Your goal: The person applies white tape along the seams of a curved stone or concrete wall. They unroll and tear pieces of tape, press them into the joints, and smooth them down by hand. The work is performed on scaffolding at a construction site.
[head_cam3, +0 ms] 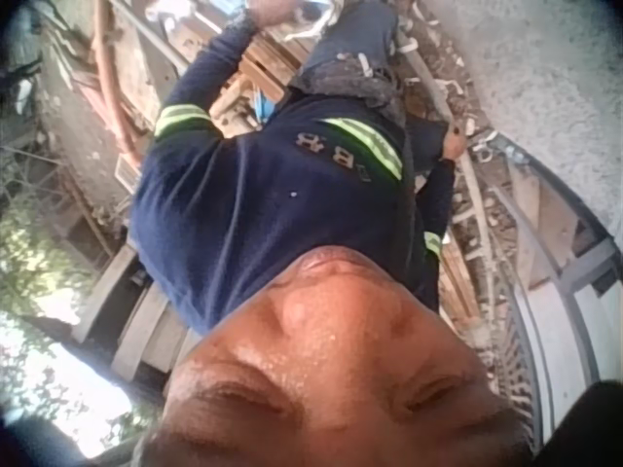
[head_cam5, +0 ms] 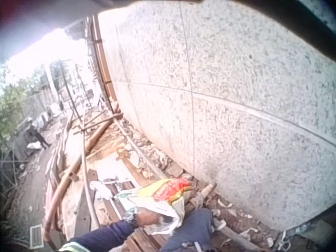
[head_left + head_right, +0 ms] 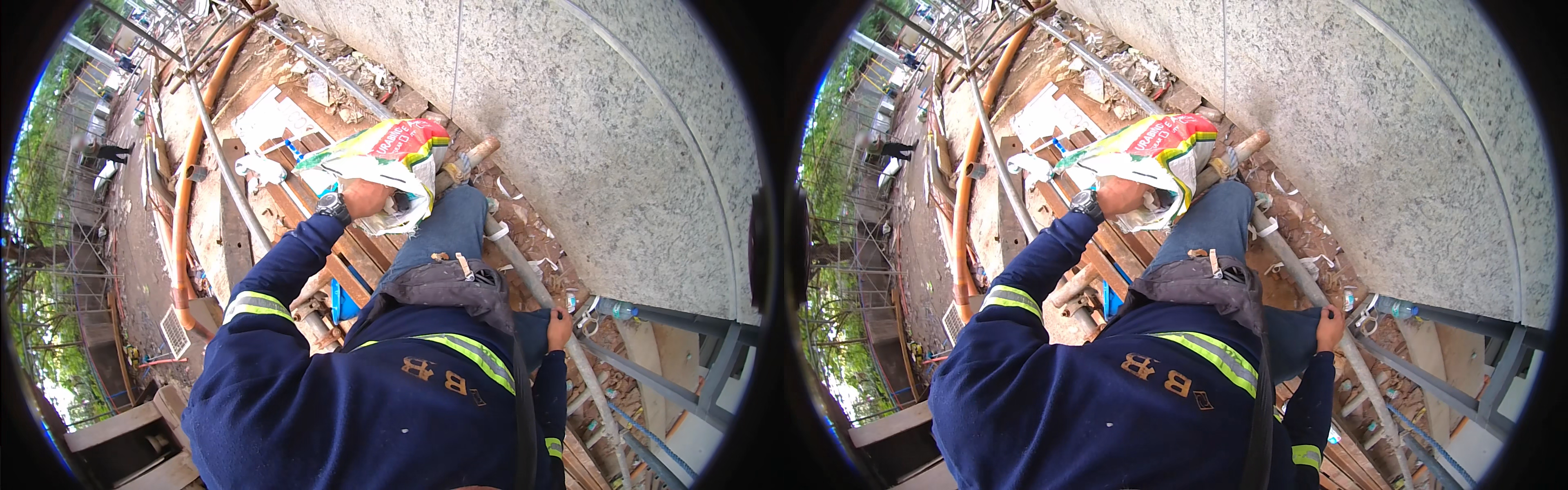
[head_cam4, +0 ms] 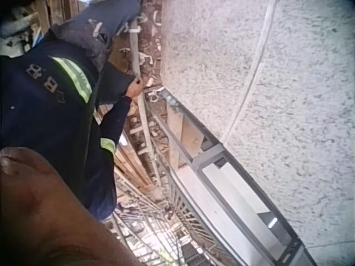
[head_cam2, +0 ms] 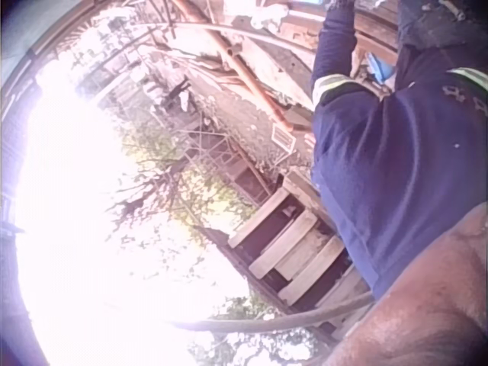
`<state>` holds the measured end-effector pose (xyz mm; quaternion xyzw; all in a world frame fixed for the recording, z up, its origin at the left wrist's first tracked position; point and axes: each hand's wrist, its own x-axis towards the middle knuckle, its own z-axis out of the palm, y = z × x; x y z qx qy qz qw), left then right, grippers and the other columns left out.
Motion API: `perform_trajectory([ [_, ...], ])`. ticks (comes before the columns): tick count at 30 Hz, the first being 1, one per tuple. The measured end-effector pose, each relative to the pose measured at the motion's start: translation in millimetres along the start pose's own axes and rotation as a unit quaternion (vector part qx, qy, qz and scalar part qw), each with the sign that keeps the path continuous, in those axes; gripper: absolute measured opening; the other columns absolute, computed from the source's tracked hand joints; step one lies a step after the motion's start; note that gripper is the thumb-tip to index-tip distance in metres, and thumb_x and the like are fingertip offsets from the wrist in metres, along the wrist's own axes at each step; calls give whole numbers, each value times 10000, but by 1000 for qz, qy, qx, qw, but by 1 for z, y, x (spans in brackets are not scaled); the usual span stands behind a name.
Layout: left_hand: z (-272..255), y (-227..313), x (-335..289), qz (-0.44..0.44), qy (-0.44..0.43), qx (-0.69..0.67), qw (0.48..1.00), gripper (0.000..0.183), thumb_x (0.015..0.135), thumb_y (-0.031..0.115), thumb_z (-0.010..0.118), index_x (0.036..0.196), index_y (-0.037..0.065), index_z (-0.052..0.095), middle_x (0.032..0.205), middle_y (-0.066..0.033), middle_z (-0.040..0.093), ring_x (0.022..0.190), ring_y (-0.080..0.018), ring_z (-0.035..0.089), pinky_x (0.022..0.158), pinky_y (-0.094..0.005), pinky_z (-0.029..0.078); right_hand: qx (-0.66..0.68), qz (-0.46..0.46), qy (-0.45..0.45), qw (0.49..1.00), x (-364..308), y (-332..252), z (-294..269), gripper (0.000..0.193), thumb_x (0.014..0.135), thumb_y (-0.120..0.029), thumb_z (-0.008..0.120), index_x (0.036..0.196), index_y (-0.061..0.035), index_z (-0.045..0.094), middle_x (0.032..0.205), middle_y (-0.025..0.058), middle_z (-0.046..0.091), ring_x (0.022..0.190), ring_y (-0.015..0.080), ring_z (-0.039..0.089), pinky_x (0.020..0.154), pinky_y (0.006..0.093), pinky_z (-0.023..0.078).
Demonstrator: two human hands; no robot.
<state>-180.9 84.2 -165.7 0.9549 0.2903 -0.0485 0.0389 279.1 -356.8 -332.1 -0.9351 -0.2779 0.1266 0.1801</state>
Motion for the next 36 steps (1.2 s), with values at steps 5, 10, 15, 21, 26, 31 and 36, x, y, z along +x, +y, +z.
perform_trajectory([
  [5,-37,-6,-22,-71,2,-219,973,399,863,255,717,1178,16,659,1057,-183,709,934,-362,675,833,-428,540,6,-6,4,1000,2,-3,5,240,856,-259,709,1028,-97,745,1120,150,687,1100,362,624,967,432,484],
  [10,-98,6,-37,-72,-57,-505,858,238,968,119,669,1141,-31,605,906,-51,695,817,-107,644,730,-264,511,152,25,-66,986,19,5,-11,318,920,-243,707,1164,-40,697,1206,146,691,1149,279,643,988,383,490],
  [15,-187,48,-28,-35,-93,-695,712,208,987,140,674,1129,23,579,880,-15,693,773,-68,639,670,-224,490,333,-105,-113,930,28,-145,-86,421,977,-225,670,1336,-19,595,1315,149,645,1227,244,614,1039,362,472],
  [21,-190,130,14,41,35,-862,505,215,1008,113,615,1200,29,569,923,-68,674,782,-129,637,700,-260,499,470,-340,-202,789,-37,-355,-204,513,952,-203,699,1409,-46,526,1362,111,611,1253,212,583,1073,359,453],
  [26,-196,171,31,73,20,-910,407,196,1041,117,559,1205,10,569,959,-97,692,823,-150,652,761,-272,521,549,-282,-226,754,-55,-379,-205,327,1005,-133,627,1302,-14,558,1066,64,671,1022,132,646,916,294,497],
  [31,-192,173,36,66,175,-760,622,177,1065,153,521,1092,-2,602,958,-89,720,877,-126,647,834,-292,520,666,-235,-189,682,-56,-363,-210,225,1060,-118,491,1216,8,592,840,1,574,769,83,518,771,261,457],
  [36,-201,171,37,91,132,-739,654,240,1050,179,540,1185,-12,596,996,-87,704,887,-127,628,847,-284,505,668,-192,-140,705,-53,-352,-214,230,1053,-76,444,1162,15,626,773,-10,528,706,61,447,685,240,395],
])
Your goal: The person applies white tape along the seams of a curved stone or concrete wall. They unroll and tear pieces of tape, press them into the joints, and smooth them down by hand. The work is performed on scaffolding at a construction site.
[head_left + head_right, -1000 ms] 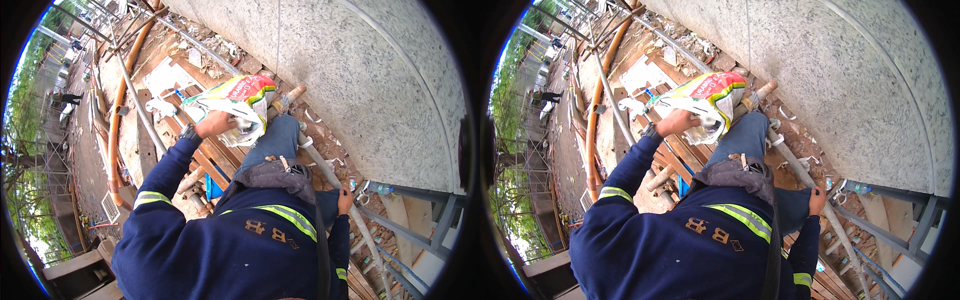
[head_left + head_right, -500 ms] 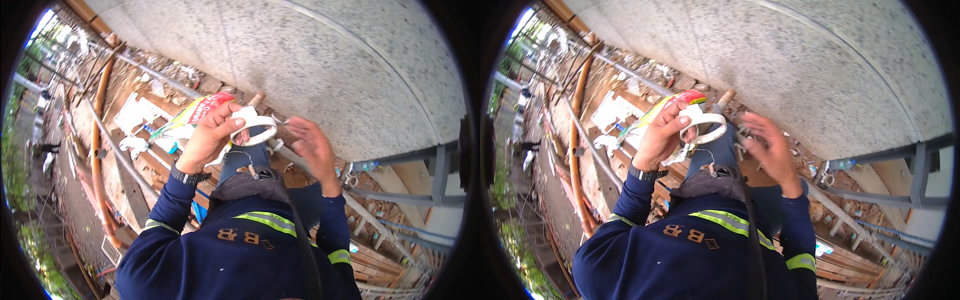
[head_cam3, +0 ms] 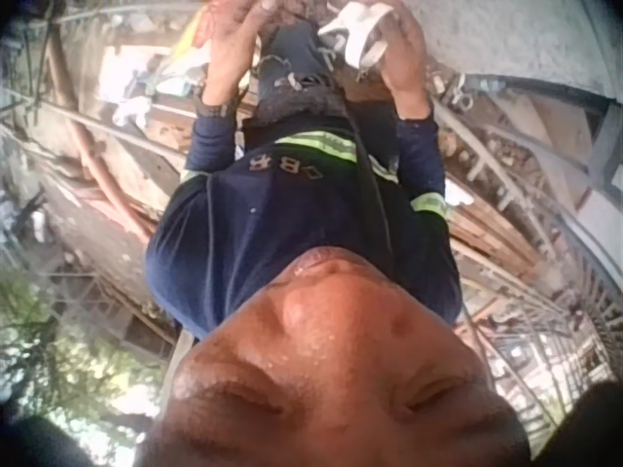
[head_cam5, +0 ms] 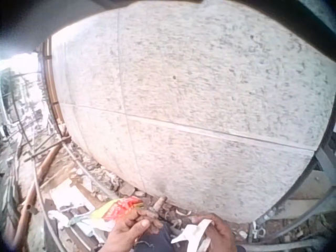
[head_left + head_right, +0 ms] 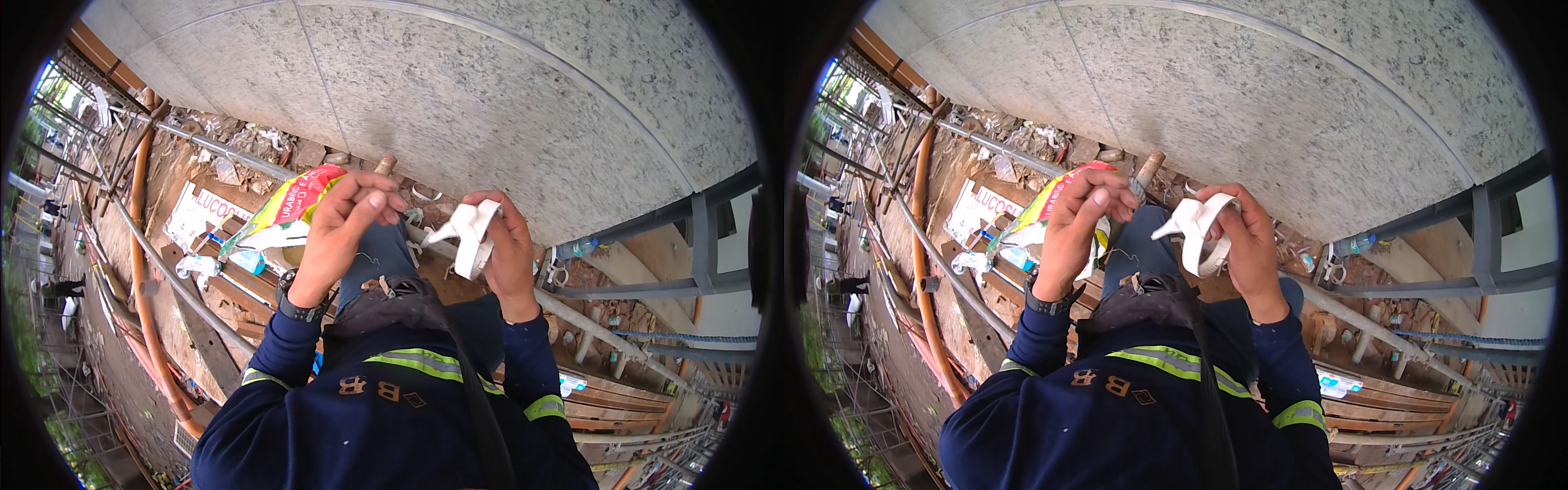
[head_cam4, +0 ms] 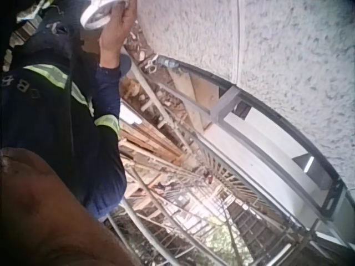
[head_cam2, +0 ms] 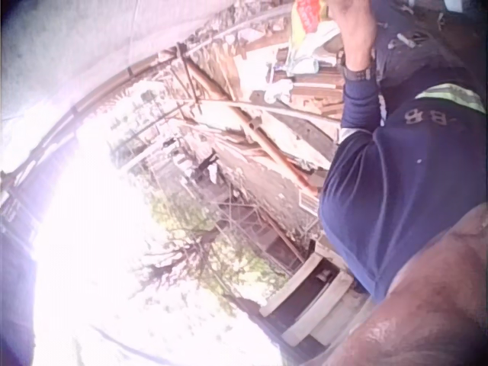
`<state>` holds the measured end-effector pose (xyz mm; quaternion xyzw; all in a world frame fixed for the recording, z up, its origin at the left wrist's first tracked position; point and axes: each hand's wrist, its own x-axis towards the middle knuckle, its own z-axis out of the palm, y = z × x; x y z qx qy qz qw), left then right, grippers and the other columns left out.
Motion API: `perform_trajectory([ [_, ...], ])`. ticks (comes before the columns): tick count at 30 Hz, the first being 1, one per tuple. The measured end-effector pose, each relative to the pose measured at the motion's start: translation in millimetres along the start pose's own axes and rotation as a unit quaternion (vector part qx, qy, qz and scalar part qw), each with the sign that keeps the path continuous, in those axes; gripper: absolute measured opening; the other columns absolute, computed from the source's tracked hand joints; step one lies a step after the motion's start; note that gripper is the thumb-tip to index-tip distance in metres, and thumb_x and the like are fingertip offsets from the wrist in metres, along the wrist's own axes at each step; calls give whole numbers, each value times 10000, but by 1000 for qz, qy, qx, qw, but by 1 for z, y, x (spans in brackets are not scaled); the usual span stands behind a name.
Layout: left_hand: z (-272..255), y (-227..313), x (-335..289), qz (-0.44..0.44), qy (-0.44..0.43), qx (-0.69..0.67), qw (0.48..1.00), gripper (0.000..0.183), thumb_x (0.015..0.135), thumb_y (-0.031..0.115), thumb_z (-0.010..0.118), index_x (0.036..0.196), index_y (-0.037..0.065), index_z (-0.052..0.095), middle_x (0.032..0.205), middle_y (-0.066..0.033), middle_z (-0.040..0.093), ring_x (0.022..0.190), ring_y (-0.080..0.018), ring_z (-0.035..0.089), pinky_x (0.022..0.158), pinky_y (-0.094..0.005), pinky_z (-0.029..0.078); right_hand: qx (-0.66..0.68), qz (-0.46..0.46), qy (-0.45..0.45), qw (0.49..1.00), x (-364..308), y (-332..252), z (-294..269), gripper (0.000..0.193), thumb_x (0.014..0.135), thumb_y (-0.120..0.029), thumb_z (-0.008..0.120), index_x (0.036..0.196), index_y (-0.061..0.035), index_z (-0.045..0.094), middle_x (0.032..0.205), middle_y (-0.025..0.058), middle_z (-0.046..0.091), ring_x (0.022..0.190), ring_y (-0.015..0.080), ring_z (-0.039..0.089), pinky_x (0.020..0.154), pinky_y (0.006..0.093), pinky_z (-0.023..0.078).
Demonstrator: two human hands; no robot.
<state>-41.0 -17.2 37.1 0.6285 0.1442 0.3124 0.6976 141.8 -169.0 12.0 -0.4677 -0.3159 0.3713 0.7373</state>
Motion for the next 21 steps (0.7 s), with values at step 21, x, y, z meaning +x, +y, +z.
perform_trajectory([
  [21,29,-10,-4,-119,-65,-96,986,128,1019,138,590,1035,13,618,870,-59,666,802,-121,596,768,-263,462,-97,-5,-9,995,3,-9,-7,226,1031,-45,449,1131,-8,648,692,-36,493,645,34,432,609,222,359],
])
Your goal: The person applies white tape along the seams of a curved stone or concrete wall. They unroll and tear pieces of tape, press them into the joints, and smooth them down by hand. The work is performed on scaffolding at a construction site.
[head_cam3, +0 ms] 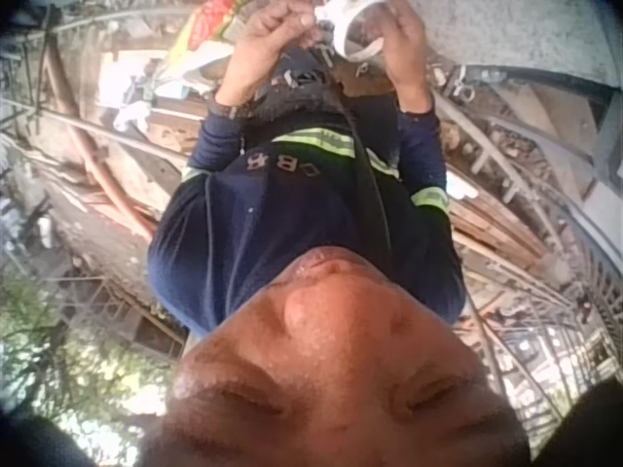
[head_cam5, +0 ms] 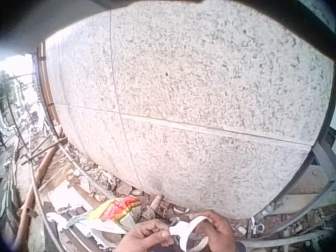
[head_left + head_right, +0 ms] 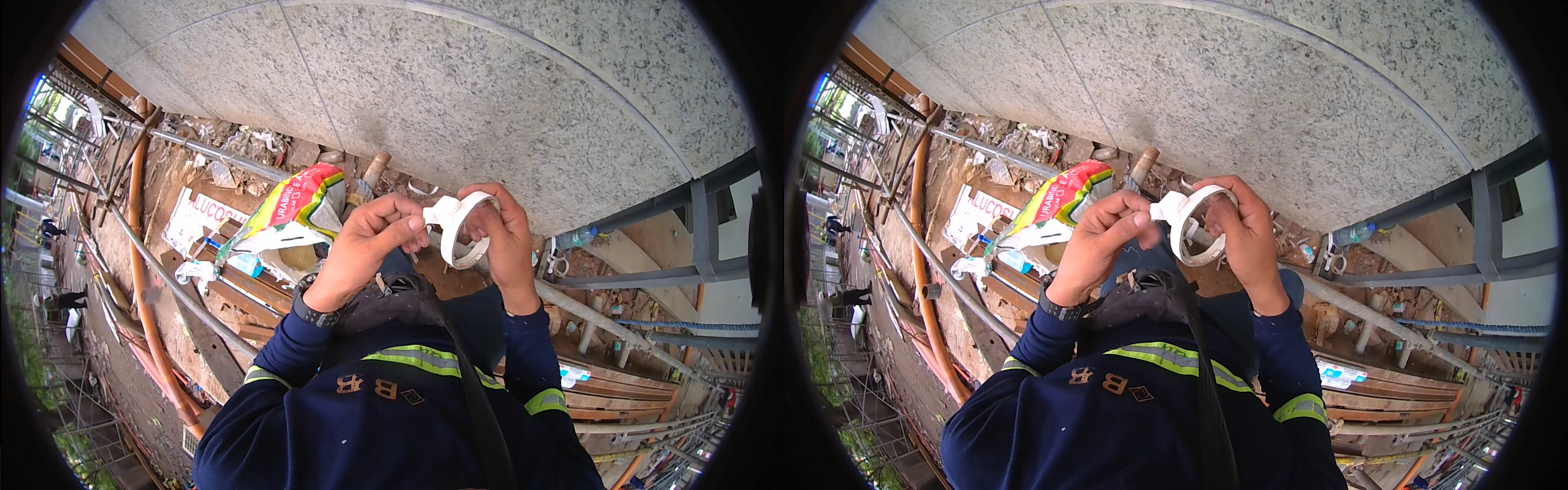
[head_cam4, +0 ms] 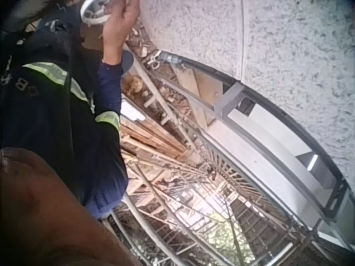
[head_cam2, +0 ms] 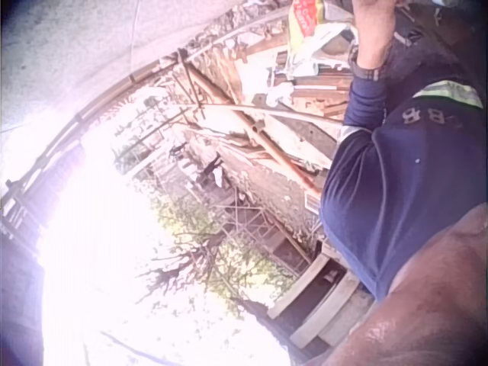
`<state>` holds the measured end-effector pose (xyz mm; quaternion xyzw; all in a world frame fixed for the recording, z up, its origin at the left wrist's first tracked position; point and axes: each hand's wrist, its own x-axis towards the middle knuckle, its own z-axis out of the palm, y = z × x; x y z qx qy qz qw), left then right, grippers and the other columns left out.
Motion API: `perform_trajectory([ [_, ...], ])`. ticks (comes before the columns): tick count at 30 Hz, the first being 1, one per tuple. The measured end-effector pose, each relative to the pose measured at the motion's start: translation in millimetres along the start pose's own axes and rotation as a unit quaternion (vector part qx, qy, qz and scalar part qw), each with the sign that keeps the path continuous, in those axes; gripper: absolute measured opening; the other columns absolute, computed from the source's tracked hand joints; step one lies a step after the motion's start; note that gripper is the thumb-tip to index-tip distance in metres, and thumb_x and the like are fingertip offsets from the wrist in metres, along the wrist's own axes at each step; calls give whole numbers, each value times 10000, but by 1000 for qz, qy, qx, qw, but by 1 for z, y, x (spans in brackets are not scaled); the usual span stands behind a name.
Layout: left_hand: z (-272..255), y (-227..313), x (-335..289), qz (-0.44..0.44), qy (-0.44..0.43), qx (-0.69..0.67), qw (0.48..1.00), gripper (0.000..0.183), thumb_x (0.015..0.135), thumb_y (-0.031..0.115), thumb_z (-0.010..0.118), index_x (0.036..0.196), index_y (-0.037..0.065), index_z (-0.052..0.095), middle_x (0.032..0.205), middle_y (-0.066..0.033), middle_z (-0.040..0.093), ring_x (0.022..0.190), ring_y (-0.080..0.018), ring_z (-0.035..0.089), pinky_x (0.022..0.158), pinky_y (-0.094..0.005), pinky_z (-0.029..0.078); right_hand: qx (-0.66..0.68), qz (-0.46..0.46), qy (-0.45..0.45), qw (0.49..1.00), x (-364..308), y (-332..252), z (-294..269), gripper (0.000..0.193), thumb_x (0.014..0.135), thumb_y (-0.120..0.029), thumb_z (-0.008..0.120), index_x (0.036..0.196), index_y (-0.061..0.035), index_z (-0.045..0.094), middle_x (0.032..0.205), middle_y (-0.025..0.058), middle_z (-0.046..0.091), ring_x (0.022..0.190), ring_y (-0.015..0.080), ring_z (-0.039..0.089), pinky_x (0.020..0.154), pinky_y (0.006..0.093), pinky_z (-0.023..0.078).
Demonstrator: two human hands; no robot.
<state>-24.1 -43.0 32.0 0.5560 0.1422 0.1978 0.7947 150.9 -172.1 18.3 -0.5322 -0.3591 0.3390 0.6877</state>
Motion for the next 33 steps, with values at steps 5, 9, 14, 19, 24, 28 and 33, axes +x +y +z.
perform_trajectory([
  [5,-4,-5,2,53,14,-6,998,118,1022,149,615,1013,31,618,825,-9,644,789,-78,580,749,-236,453,-19,-4,3,1000,-1,3,-4,214,1032,-60,468,1132,-19,653,679,-42,485,636,34,434,606,223,361],
  [9,-20,2,-4,89,49,19,995,90,1021,129,608,991,45,601,789,9,604,763,-72,555,734,-232,437,-6,-7,79,997,4,-2,-22,195,1029,-73,493,1128,-14,651,673,-46,480,631,35,433,598,224,360],
  [14,-38,12,-14,97,83,119,985,81,1010,128,619,999,52,592,801,11,599,759,-55,536,715,-219,401,-4,-39,94,995,8,-10,-64,175,1006,-50,523,1122,-13,649,711,-38,509,634,40,437,595,227,364],
  [19,-40,10,-13,109,92,107,984,71,1007,113,612,1013,46,589,852,-14,649,807,-64,578,740,-221,420,-128,-117,96,980,2,-19,-64,183,966,3,557,1127,-5,645,868,7,624,721,59,539,680,220,443],
  [24,-36,14,-9,97,19,-99,990,108,1012,111,487,948,28,513,1099,-229,663,929,-237,680,835,-336,540,-135,-219,31,966,-1,-24,-68,214,923,31,613,1130,-9,645,1012,45,677,858,91,627,803,232,501],
  [28,-36,10,-6,104,83,-27,991,132,1012,136,510,941,26,524,1063,-192,673,898,-221,672,839,-328,529,-47,-148,-21,988,-5,-30,-70,210,899,27,645,1105,-12,650,995,41,674,866,91,623,786,240,499],
  [33,-44,5,-2,52,164,406,897,221,1029,179,539,984,-25,609,1096,-143,681,902,-174,650,855,-308,497,-74,-135,-36,987,-4,-31,-66,217,879,37,658,1091,-10,651,1002,42,677,876,91,632,773,238,499],
])
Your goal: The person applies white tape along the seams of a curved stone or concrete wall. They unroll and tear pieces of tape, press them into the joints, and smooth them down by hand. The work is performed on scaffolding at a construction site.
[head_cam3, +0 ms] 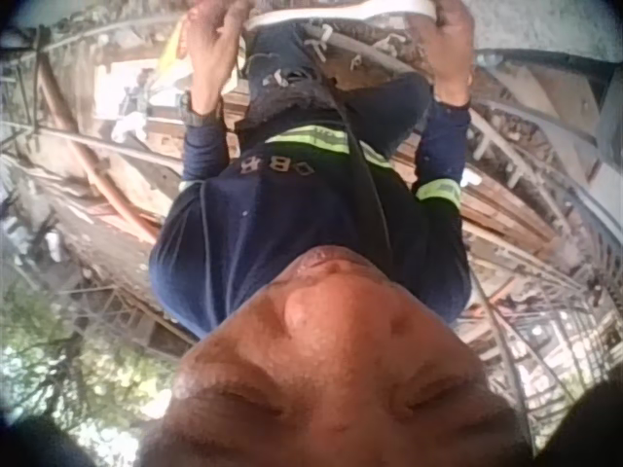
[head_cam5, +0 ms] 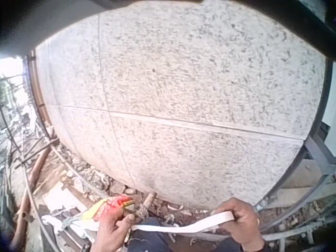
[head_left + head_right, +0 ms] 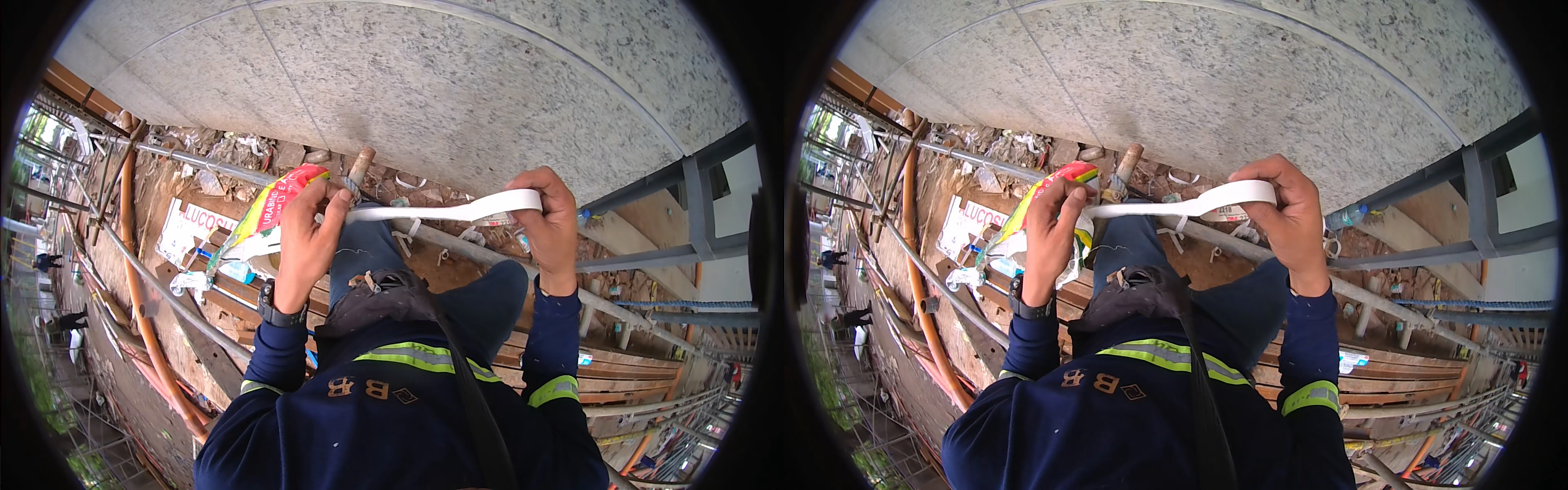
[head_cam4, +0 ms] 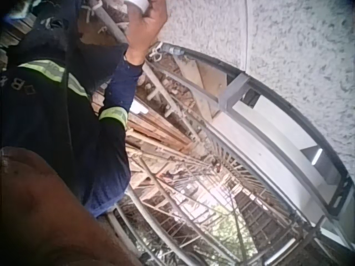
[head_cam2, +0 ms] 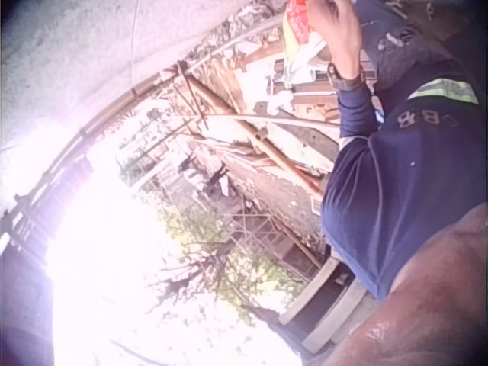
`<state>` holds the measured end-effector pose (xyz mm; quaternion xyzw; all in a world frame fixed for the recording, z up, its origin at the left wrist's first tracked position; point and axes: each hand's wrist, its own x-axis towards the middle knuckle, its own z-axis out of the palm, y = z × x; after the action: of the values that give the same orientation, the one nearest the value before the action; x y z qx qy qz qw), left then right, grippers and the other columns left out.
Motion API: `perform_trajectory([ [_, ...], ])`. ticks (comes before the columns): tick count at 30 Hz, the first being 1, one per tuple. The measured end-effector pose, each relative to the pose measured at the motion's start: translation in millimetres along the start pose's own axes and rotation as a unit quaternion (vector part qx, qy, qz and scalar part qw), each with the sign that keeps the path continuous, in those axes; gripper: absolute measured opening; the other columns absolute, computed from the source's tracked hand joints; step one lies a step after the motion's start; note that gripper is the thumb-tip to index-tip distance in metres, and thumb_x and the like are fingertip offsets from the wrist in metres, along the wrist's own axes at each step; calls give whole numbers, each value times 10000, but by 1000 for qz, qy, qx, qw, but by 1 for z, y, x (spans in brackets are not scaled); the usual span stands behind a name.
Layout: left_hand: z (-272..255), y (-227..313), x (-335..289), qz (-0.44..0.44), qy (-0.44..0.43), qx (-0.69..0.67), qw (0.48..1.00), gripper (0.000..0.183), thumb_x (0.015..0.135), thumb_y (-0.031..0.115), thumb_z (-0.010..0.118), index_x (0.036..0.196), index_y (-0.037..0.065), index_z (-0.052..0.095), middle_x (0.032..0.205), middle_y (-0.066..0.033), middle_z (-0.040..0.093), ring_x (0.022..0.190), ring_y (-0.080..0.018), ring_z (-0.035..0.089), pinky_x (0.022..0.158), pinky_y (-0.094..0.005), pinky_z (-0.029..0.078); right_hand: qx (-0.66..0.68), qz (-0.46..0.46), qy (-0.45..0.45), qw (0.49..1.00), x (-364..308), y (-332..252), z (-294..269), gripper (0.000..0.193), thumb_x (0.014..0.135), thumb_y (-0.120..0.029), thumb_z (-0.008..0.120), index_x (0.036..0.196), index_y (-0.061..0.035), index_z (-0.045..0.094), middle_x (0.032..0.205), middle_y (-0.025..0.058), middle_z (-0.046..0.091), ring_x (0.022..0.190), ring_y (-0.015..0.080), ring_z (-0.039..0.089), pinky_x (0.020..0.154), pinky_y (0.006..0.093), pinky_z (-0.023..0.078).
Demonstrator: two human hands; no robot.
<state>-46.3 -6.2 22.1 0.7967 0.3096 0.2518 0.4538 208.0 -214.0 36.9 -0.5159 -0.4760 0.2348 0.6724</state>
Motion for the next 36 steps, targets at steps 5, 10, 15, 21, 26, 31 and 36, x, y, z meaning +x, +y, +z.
perform_trajectory([
  [5,15,18,5,127,44,-40,990,268,978,211,642,1103,-25,658,1067,-137,690,925,-204,664,841,-322,516,-18,-19,-26,999,6,-2,16,243,869,76,633,1091,-19,656,1026,45,686,926,104,655,787,255,511],
  [10,45,52,-4,57,-221,-217,949,294,992,229,647,1163,-9,676,1049,-88,698,977,-157,646,892,-321,491,-17,-30,-47,998,14,-8,33,258,857,102,618,1073,-30,666,994,38,695,926,105,669,789,252,519],
  [15,56,51,-6,-14,-262,-332,906,317,997,152,652,1268,-4,599,982,-48,693,939,-107,633,837,-274,489,-68,-41,-27,996,16,-12,34,228,865,82,644,1059,-35,674,929,18,697,879,79,663,747,224,510],
  [21,62,45,-8,-75,-300,-443,842,436,994,109,658,1378,18,472,925,-22,683,878,-68,621,759,-224,466,-65,-44,7,997,16,-12,35,241,865,99,615,1057,-33,676,920,21,689,845,78,659,755,224,513],
  [26,67,36,-5,-81,-314,-376,868,170,1032,159,601,1132,21,603,931,-31,683,865,-86,631,801,-253,478,-88,-75,34,993,17,-12,37,283,837,124,610,1065,-30,678,929,32,689,861,90,664,771,232,517],
  [31,62,37,-2,16,-242,-350,905,221,1060,193,543,923,32,607,754,15,594,738,-73,554,683,-270,444,-161,-62,-10,985,14,-22,17,310,791,103,666,1067,-37,690,910,49,713,821,120,692,726,238,513],
  [36,30,53,4,32,-283,-187,940,218,1039,167,561,906,0,601,738,-8,579,716,-83,532,665,-275,435,-227,-51,-149,961,12,-50,7,307,766,-14,774,1060,-63,703,867,70,731,747,138,706,634,247,481],
])
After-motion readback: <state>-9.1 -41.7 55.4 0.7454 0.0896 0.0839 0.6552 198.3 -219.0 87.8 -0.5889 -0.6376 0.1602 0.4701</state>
